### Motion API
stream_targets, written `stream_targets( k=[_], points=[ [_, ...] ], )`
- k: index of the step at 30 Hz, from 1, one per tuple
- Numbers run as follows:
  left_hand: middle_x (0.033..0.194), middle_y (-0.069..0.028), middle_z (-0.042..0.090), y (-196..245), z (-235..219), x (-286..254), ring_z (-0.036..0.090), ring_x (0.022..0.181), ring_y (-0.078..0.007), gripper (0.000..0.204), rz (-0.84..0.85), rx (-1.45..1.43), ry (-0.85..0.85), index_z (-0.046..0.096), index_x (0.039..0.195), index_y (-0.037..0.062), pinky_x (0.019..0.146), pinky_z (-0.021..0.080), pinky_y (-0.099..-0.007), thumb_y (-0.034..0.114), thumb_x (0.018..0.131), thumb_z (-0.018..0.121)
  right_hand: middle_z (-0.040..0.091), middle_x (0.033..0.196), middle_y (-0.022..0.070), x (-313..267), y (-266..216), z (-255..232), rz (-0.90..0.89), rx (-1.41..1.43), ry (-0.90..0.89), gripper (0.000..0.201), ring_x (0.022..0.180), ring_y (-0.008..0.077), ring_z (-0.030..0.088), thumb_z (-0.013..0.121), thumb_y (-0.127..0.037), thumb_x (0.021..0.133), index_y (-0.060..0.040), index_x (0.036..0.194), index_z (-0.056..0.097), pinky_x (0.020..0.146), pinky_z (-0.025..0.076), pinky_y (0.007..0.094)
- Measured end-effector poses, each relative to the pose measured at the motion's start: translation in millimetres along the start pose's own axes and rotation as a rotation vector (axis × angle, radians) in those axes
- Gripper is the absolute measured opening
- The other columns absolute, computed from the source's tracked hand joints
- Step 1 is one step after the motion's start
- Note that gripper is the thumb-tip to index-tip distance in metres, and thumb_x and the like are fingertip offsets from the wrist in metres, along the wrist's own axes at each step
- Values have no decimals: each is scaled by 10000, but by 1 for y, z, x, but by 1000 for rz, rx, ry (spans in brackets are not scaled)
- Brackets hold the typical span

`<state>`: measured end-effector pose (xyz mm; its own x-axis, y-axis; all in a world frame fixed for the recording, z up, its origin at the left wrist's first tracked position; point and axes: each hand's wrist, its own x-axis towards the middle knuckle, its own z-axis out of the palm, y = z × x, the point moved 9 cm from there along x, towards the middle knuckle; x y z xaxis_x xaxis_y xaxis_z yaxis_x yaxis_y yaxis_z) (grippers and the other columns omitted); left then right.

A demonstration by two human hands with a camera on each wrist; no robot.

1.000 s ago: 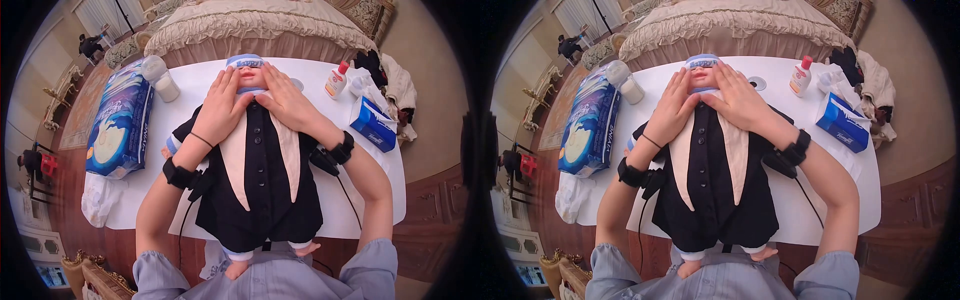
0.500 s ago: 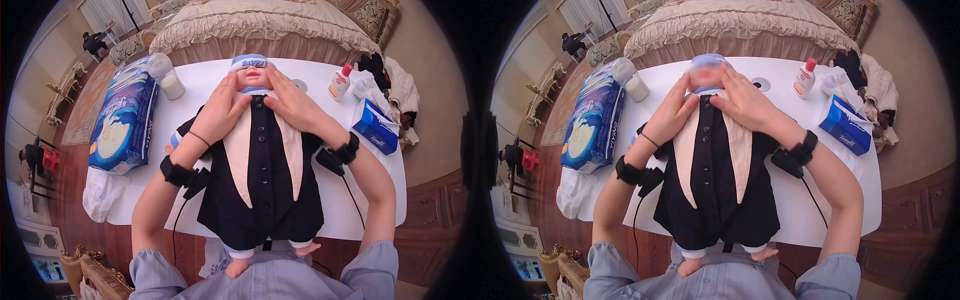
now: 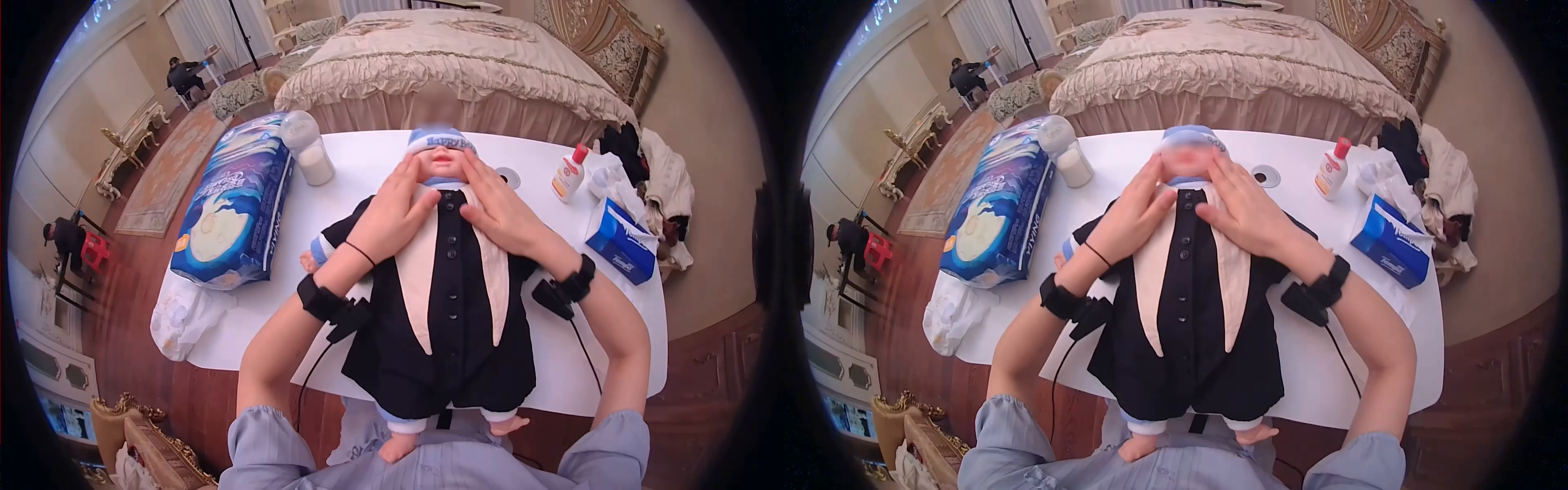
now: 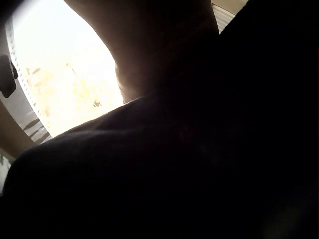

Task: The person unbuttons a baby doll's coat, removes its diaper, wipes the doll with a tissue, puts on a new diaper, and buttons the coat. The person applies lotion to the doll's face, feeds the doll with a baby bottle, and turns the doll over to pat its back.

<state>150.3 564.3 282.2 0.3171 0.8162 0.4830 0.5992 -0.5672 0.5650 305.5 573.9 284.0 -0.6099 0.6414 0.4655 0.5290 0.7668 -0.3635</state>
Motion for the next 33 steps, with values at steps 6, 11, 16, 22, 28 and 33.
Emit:
stream_targets(
  k=[6, 11, 16, 22, 28, 33],
  points=[
    [1485, -320, 311, 17, 6, 18, 290, 1405, -422, 662, 65, 89, 7, 356, 1426, -52, 1164, 236, -422, 380, 957, 537, 205, 1561, 246, 17, -13, 1, -63, -53, -80, 810, 1455, 347, 213, 400, -544, 982, 53, 1494, 208, 1192, 155, 423],
    [1480, -318, 322, 6, 1, 9, 290, 1406, -417, 668, 14, 39, 16, 360, 1417, -71, 1166, 230, -421, 383, 958, 533, 209, 1558, 249, 10, 5, 2, 36, 12, -32, 788, 1457, 348, 206, 391, -533, 989, 52, 1490, 221, 1194, 149, 425],
    [1489, -323, 300, 11, -2, -9, 278, 1414, -414, 706, 24, 112, -62, 333, 1434, -75, 1165, 234, -422, 388, 948, 554, 219, 1553, 254, -4, -14, -3, -87, -16, -29, 776, 1458, 345, 204, 394, -533, 987, 51, 1480, 256, 1194, 150, 427],
    [1505, -297, 294, 14, 6, 19, 266, 1418, -419, 692, 39, 8, -19, 327, 1458, -25, 1172, 221, -420, 390, 949, 545, 216, 1552, 260, 20, -8, 3, 36, -29, -32, 782, 1458, 351, 200, 384, -543, 987, 40, 1489, 245, 1194, 152, 416],
    [1512, -296, 282, -2, 3, -7, 243, 1434, -399, 690, -27, 73, -57, 318, 1457, -41, 1172, 218, -411, 407, 969, 511, 208, 1550, 270, -7, -14, 0, 27, 5, -9, 795, 1456, 359, 203, 393, -538, 987, 57, 1486, 228, 1193, 151, 415],
    [1513, -298, 279, 7, 8, 20, 242, 1437, -390, 712, -18, -7, -29, 301, 1461, -50, 1174, 214, -403, 428, 973, 500, 233, 1527, 303, 18, -34, 2, -85, -73, -52, 800, 1452, 374, 203, 402, -515, 990, 97, 1471, 217, 1189, 161, 423]
  ],
)
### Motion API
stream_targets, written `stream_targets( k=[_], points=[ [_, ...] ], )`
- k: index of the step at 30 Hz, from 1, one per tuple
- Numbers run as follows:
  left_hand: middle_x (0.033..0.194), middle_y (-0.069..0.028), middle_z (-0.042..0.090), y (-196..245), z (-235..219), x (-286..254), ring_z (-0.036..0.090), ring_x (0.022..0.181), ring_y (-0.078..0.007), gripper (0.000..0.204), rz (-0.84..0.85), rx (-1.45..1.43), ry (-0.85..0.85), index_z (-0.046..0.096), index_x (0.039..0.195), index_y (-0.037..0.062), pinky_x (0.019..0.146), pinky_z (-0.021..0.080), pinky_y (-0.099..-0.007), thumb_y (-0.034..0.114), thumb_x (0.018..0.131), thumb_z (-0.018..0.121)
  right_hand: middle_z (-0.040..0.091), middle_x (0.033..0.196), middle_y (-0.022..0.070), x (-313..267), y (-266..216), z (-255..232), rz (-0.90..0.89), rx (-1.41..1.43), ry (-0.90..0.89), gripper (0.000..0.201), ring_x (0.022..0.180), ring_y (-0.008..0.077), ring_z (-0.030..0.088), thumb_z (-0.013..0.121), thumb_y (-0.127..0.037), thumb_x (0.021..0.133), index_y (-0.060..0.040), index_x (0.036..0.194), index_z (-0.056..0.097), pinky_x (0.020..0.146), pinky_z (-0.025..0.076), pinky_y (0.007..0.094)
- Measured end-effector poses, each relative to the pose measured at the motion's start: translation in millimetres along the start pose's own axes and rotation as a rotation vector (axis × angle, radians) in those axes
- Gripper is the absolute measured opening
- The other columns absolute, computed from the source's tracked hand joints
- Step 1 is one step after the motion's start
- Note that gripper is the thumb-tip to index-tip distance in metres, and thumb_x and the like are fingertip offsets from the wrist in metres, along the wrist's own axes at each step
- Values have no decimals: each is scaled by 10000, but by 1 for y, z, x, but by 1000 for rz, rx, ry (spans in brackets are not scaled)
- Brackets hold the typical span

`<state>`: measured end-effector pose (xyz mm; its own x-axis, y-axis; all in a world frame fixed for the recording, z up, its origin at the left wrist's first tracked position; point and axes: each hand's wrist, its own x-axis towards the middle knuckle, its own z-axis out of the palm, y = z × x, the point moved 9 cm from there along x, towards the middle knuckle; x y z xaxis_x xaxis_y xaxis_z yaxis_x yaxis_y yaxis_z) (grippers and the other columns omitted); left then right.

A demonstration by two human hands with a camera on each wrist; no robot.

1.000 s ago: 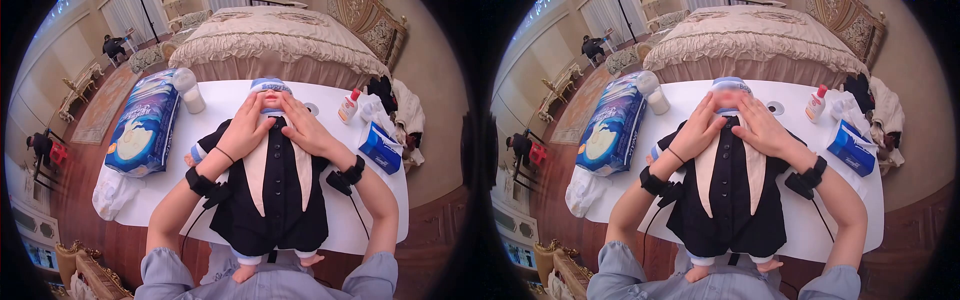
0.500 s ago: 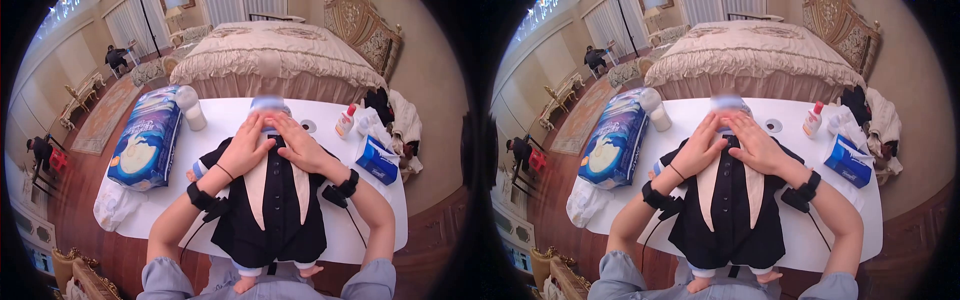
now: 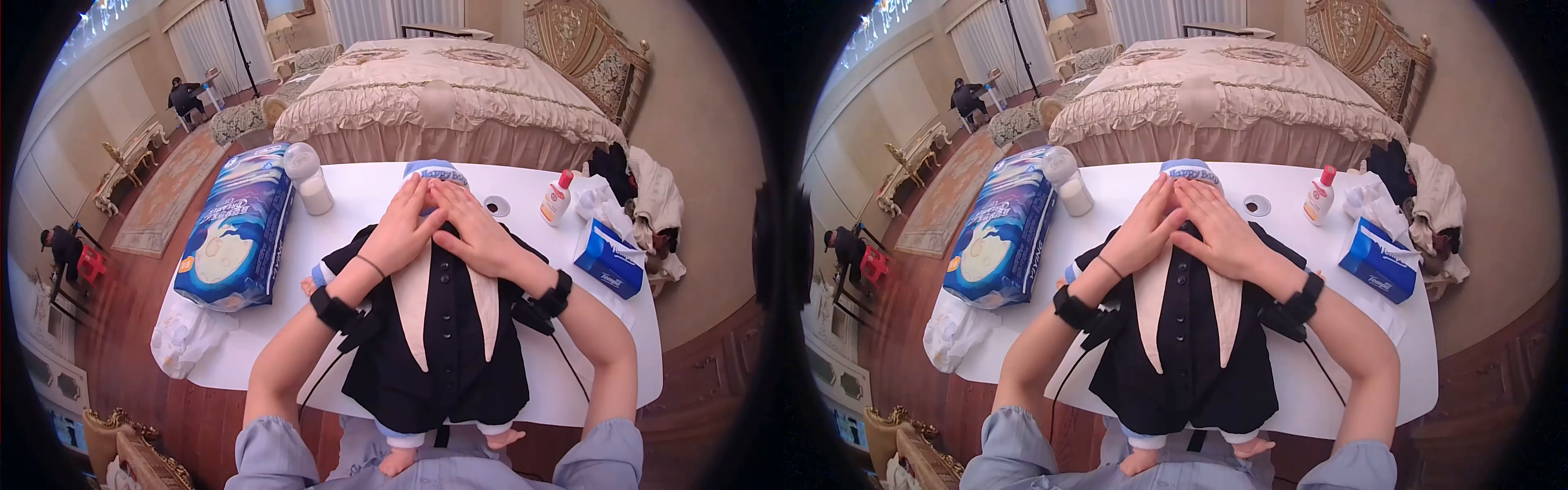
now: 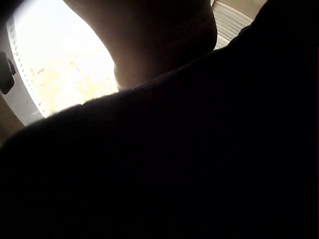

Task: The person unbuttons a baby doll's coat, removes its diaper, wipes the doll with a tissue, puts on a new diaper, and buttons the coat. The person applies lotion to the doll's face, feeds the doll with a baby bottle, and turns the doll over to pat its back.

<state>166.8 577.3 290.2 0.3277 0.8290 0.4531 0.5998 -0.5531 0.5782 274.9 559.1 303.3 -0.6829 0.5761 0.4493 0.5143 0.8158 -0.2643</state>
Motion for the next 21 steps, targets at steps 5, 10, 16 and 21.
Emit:
stream_targets(
  k=[5, 10, 16, 21],
  points=[
    [1512, -302, 275, -12, -1, -7, 247, 1434, -392, 704, -91, -63, -20, 279, 1473, -44, 1174, 209, -408, 419, 982, 480, 250, 1520, 303, -12, 29, 1, 252, 85, 62, 803, 1448, 376, 210, 411, -513, 987, 104, 1465, 226, 1184, 172, 424],
    [1506, -311, 277, -4, 2, -27, 239, 1434, -401, 697, -38, 28, -24, 259, 1471, -61, 1171, 212, -421, 381, 983, 489, 270, 1511, 301, -27, -2, -7, 125, 93, 60, 788, 1435, 386, 237, 418, -520, 983, 103, 1447, 280, 1177, 194, 425],
    [1484, -303, 326, -9, 4, 10, 237, 1449, -354, 616, -4, -52, -14, 240, 1473, -77, 1166, 225, -393, 274, 1012, 450, 266, 1520, 287, 1, 17, 1, 167, 34, 76, 771, 1443, 374, 228, 397, -513, 995, 89, 1458, 264, 1177, 191, 435],
    [1487, -314, 310, -18, 2, -21, 272, 1421, -396, 708, -175, -170, -77, 284, 1432, -121, 1160, 250, -408, 380, 982, 502, 256, 1540, 251, -28, 27, 7, 279, 125, 85, 782, 1454, 357, 213, 376, -531, 996, 88, 1460, 263, 1176, 183, 447]
  ],
)
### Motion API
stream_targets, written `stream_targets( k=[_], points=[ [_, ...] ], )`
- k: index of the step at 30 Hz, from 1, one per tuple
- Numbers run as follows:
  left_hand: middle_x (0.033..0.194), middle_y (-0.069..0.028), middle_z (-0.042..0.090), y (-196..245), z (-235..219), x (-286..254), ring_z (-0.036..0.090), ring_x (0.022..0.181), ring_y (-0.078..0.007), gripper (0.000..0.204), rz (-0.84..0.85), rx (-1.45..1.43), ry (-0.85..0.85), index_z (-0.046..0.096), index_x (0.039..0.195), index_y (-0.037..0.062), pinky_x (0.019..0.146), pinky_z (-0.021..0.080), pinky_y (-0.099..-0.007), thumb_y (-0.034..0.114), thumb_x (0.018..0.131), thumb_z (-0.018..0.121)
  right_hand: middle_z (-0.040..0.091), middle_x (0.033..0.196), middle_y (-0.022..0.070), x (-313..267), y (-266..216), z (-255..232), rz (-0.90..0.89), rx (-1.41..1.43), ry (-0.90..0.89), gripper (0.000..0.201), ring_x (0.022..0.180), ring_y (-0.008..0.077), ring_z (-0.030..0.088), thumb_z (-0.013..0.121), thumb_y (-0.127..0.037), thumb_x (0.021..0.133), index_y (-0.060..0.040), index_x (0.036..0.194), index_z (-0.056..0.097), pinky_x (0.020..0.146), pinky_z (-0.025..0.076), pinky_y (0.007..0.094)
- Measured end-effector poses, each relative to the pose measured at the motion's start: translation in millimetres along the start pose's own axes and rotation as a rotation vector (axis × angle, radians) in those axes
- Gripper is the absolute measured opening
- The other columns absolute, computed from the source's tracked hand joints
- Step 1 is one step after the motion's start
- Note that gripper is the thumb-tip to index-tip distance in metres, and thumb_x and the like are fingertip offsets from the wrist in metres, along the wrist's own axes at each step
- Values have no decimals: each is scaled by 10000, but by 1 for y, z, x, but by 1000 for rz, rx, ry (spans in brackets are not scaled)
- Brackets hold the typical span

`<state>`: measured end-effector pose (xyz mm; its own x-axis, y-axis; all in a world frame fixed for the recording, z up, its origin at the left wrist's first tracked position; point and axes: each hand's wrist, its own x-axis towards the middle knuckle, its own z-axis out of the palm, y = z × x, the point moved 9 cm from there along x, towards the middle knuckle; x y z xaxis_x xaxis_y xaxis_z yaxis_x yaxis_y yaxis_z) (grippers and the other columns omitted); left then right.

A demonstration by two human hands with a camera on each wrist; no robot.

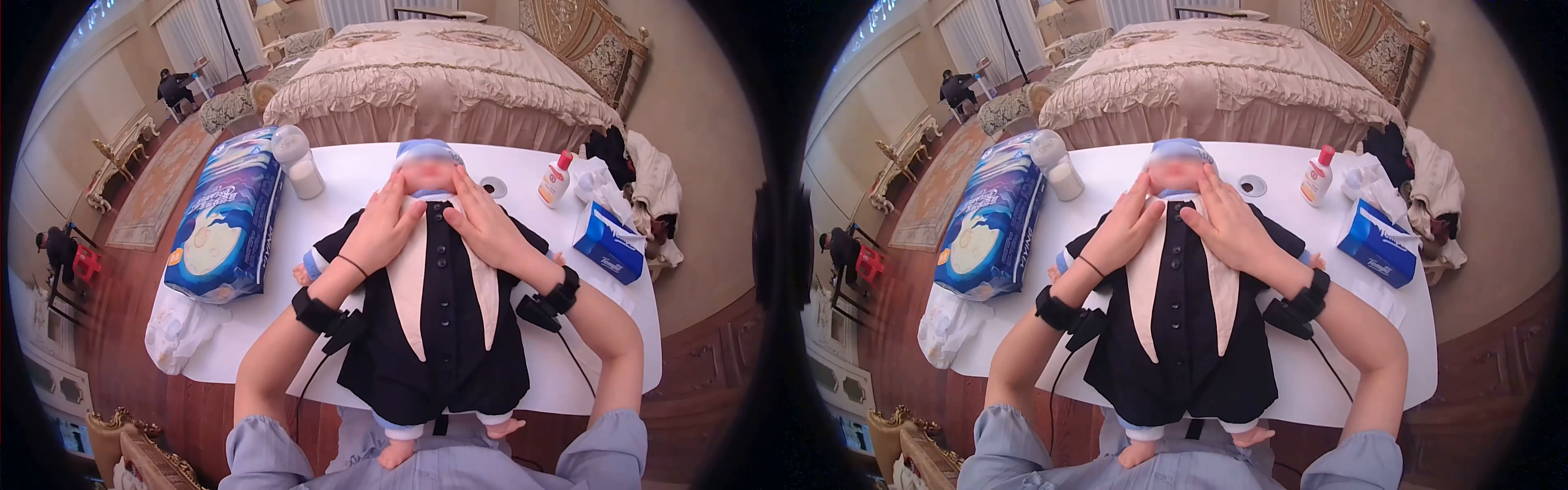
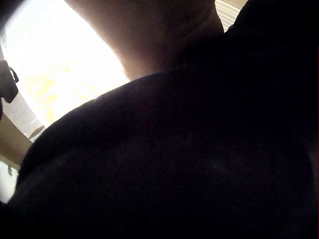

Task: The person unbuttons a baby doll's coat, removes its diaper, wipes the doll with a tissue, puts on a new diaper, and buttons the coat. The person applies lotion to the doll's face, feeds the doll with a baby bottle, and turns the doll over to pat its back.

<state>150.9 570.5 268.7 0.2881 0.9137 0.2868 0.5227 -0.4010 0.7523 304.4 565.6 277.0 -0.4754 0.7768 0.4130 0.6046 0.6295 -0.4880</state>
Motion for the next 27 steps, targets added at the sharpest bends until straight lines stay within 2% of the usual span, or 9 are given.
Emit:
stream_targets(
  k=[3, 6, 7, 16, 20, 23, 24, 26, 27],
  points=[
    [1497, -302, 302, 32, -3, -13, 262, 1417, -424, 670, 253, 258, 125, 318, 1443, -65, 1161, 244, -426, 370, 973, 517, 239, 1551, 241, -4, -13, -2, -42, -46, -37, 787, 1458, 354, 205, 365, -539, 996, 83, 1466, 257, 1175, 177, 453],
    [1536, -281, 245, 35, 7, 8, 207, 1447, -407, 612, 251, 260, 113, 300, 1477, -9, 1179, 193, -414, 311, 992, 491, 246, 1549, 241, 13, -24, -2, -98, -66, -66, 790, 1454, 357, 210, 363, -548, 993, 66, 1478, 250, 1177, 178, 446],
    [1503, -286, 304, 33, 6, 15, 259, 1423, -412, 661, 261, 290, 145, 321, 1453, -34, 1166, 221, -450, 387, 975, 496, 258, 1543, 243, 19, -21, -1, -124, -84, -31, 790, 1449, 360, 219, 368, -551, 991, 62, 1477, 256, 1177, 183, 441],
    [1445, -235, 422, 6, -2, -12, 406, 1353, -336, 688, -25, 370, 84, 361, 1430, -11, 1130, 246, -531, 491, 968, 454, 240, 1513, 326, -1, -10, 2, 33, -77, 13, 781, 1444, 389, 218, 342, -548, 1000, 72, 1468, 261, 1168, 174, 493],
    [1332, -238, 527, 30, -6, -20, 504, 1246, -380, 601, -51, 429, 43, 403, 1431, 31, 1102, 293, -540, 392, 962, 511, 205, 1530, 318, -4, -29, -3, -1, -122, -56, 761, 1448, 381, 213, 354, -534, 1001, 59, 1471, 269, 1160, 164, 528],
    [1281, -241, 553, 64, -16, -20, 521, 1213, -385, 587, 211, 396, 221, 434, 1403, 48, 1067, 357, -470, 275, 892, 612, 215, 1532, 305, 5, -32, 1, -61, -88, -23, 741, 1450, 366, 220, 359, -519, 1004, 47, 1474, 273, 1161, 160, 526],
    [1281, -241, 553, 54, -10, -13, 521, 1213, -385, 587, 206, 397, 224, 434, 1403, 48, 1067, 357, -470, 275, 892, 612, 232, 1531, 294, 8, -31, 2, -83, -85, 5, 729, 1450, 357, 225, 358, -511, 1007, 40, 1476, 275, 1163, 160, 521],
    [1333, -226, 512, 53, -16, -14, 536, 1184, -377, 532, 387, 581, 492, 506, 1295, 32, 1054, 349, -497, 353, 882, 600, 256, 1524, 289, 10, -23, 6, -38, -90, 27, 739, 1443, 355, 245, 364, -511, 1005, 52, 1474, 268, 1163, 163, 514],
    [1301, -243, 531, 37, -11, -10, 534, 1181, -384, 533, 342, 556, 430, 491, 1309, 18, 1066, 334, -510, 367, 913, 564, 280, 1516, 283, 12, -17, 4, 10, -95, 53, 750, 1436, 353, 265, 369, -511, 1002, 63, 1473, 261, 1164, 166, 507]
  ],
)
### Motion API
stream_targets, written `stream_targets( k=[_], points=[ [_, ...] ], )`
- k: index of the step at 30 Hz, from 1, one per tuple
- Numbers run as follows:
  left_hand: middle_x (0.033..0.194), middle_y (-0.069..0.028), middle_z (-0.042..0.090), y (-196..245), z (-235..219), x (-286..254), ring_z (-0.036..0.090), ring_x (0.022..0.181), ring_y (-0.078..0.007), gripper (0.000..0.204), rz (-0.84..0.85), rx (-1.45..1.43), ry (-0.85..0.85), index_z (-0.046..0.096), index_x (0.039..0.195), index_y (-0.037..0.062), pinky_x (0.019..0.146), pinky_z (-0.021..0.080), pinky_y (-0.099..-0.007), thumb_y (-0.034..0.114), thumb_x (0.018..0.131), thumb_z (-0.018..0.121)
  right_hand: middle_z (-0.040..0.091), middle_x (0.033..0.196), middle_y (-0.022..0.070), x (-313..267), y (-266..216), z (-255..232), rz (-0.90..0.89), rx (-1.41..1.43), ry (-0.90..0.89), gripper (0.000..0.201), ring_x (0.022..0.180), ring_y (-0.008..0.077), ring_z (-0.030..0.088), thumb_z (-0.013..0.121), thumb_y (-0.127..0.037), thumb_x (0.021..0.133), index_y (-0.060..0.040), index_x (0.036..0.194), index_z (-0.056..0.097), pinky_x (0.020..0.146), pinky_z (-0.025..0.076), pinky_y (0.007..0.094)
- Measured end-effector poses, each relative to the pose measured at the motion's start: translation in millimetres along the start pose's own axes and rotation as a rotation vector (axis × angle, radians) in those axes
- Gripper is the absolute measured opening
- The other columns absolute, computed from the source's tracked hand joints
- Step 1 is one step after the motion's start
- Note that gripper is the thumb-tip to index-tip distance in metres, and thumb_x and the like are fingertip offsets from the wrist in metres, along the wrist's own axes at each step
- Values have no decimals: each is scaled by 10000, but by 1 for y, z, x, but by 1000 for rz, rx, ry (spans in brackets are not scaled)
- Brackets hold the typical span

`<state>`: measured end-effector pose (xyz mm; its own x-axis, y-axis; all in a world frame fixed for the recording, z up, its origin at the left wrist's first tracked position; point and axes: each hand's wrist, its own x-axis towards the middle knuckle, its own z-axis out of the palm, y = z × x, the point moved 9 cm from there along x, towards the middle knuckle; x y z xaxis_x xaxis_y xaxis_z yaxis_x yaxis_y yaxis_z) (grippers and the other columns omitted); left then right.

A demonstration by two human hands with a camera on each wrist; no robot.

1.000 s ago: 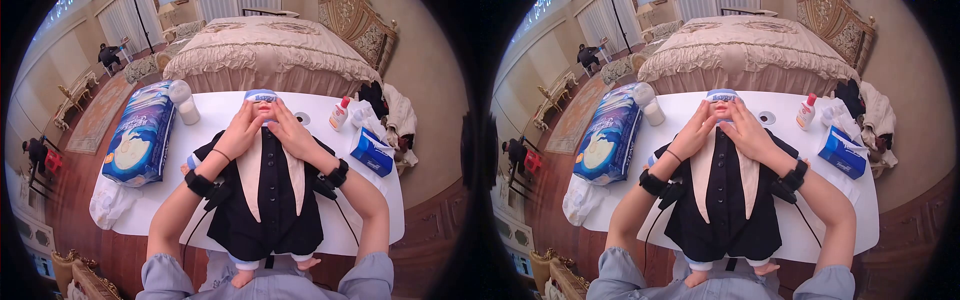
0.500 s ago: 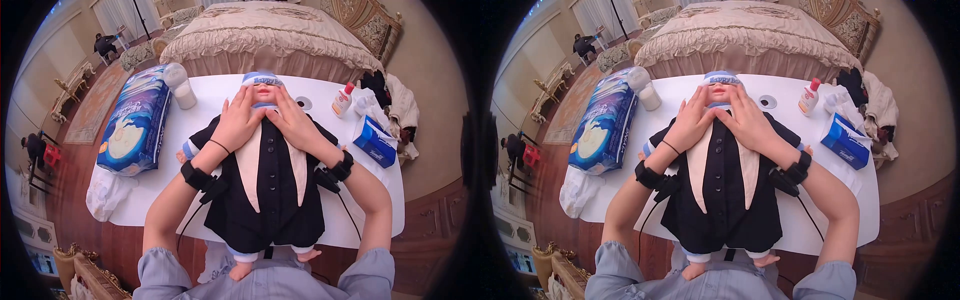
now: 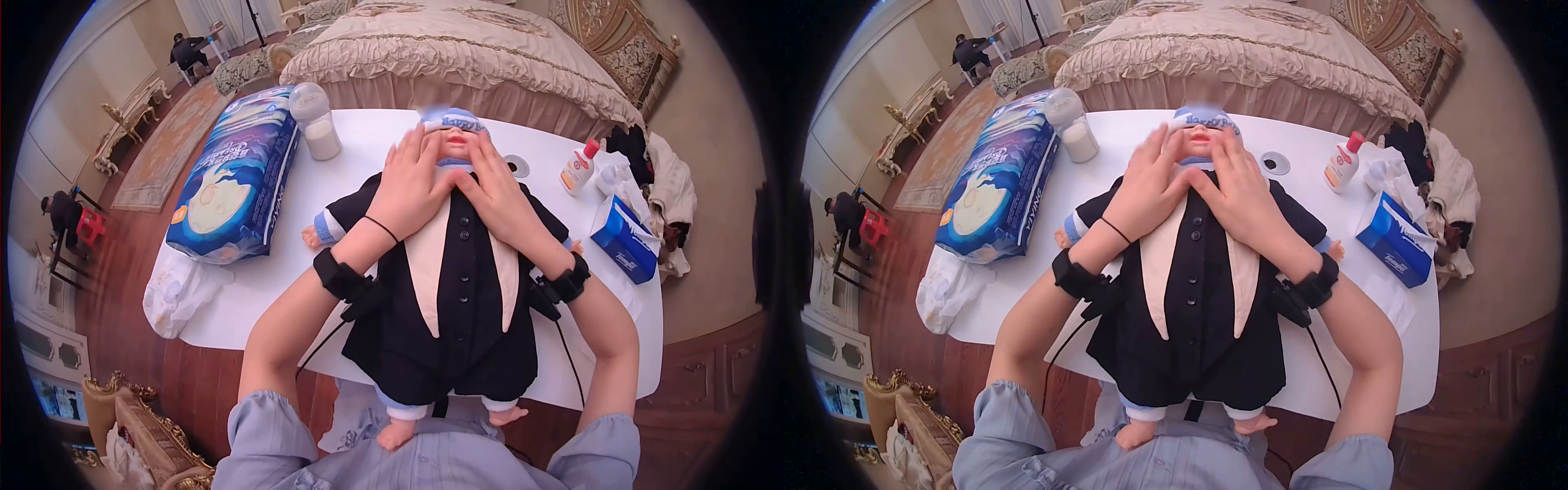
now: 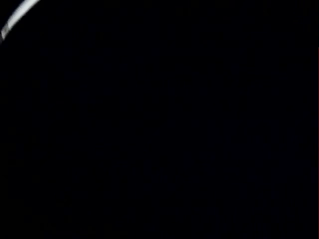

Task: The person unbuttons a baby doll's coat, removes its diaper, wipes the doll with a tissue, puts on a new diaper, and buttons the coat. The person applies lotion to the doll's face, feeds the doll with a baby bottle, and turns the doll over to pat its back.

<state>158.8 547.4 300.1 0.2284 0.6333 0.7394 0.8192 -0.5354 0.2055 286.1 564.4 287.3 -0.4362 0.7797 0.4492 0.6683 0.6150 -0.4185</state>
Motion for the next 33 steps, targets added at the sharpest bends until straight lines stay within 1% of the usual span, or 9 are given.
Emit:
stream_targets(
  k=[3, 4, 7, 10, 15, 20, 25, 28, 33],
  points=[
    [1345, -293, 499, -24, 12, -16, 459, 1301, -364, 546, -276, -217, -420, 417, 1405, 0, 1094, 330, -445, 310, 966, 513, 325, 1490, 293, -15, 11, -4, 165, 129, -54, 778, 1415, 358, 310, 377, -518, 998, 88, 1468, 243, 1163, 172, 495],
    [1265, -240, 569, -44, 15, -21, 539, 1196, -355, 478, -435, -373, -429, 495, 1339, -2, 1022, 403, -412, 283, 960, 556, 325, 1490, 293, -20, 11, -8, 164, 132, -54, 778, 1415, 358, 310, 377, -518, 998, 88, 1468, 243, 1163, 172, 495],
    [1084, -181, 617, -98, -59, -5, 573, 1035, -330, 461, -262, 27, 288, 572, 1228, 21, 950, 426, -409, 164, 819, 731, 380, 1451, 307, -34, 12, -18, 173, 118, -98, 797, 1388, 356, 360, 381, -521, 997, 107, 1463, 229, 1163, 161, 495],
    [1309, -253, 443, -154, -88, 5, 379, 1273, -402, 876, -360, 310, 518, 343, 1397, -33, 1088, 262, -483, 259, 717, 813, 438, 1417, 289, -42, 4, -31, 144, 153, -71, 782, 1375, 343, 388, 370, -518, 1002, 93, 1470, 230, 1165, 142, 496],
    [1428, -299, 334, -218, -60, 11, 282, 1370, -429, 1132, -551, 94, 402, 182, 1473, -55, 1153, 211, -459, 307, 649, 868, 472, 1399, 268, -46, -18, -46, 72, 315, 54, 742, 1349, 346, 422, 399, -491, 1003, 62, 1476, 253, 1161, 138, 501],
    [1317, -222, 505, -247, -44, 1, 550, 1178, -362, 939, -712, -186, 372, 355, 1363, -24, 998, 441, -391, 271, 642, 880, 485, 1389, 253, -48, -22, -49, 54, 338, 118, 718, 1349, 355, 414, 499, -447, 977, 61, 1447, 308, 1149, 205, 461],
    [1211, -135, 570, -173, -95, 15, 616, 1080, -273, 822, -572, -150, 494, 419, 1279, 6, 937, 482, -367, 248, 654, 894, 471, 1391, 251, -43, -47, -59, -56, 261, 126, 755, 1330, 381, 424, 706, -328, 864, 70, 1408, 366, 1103, 327, 422],
    [1200, -119, 569, -98, -130, 28, 605, 1083, -214, 783, -372, -563, 461, 418, 1285, 13, 937, 485, -337, 183, 679, 883, 425, 1457, 210, -33, -78, -54, -60, 398, -9, 931, 1387, 287, 375, 806, -306, 786, 11, 1485, 278, 1133, 291, 378],
    [1209, -115, 558, 36, -146, 7, 586, 1099, -190, 838, -310, -871, 164, 381, 1324, 13, 961, 470, -335, 154, 673, 889, 532, 1301, 263, -37, -119, -55, -142, 546, 102, 1014, 1225, 372, 531, 854, -343, 679, 22, 1447, 301, 1028, 418, 379]
  ],
)
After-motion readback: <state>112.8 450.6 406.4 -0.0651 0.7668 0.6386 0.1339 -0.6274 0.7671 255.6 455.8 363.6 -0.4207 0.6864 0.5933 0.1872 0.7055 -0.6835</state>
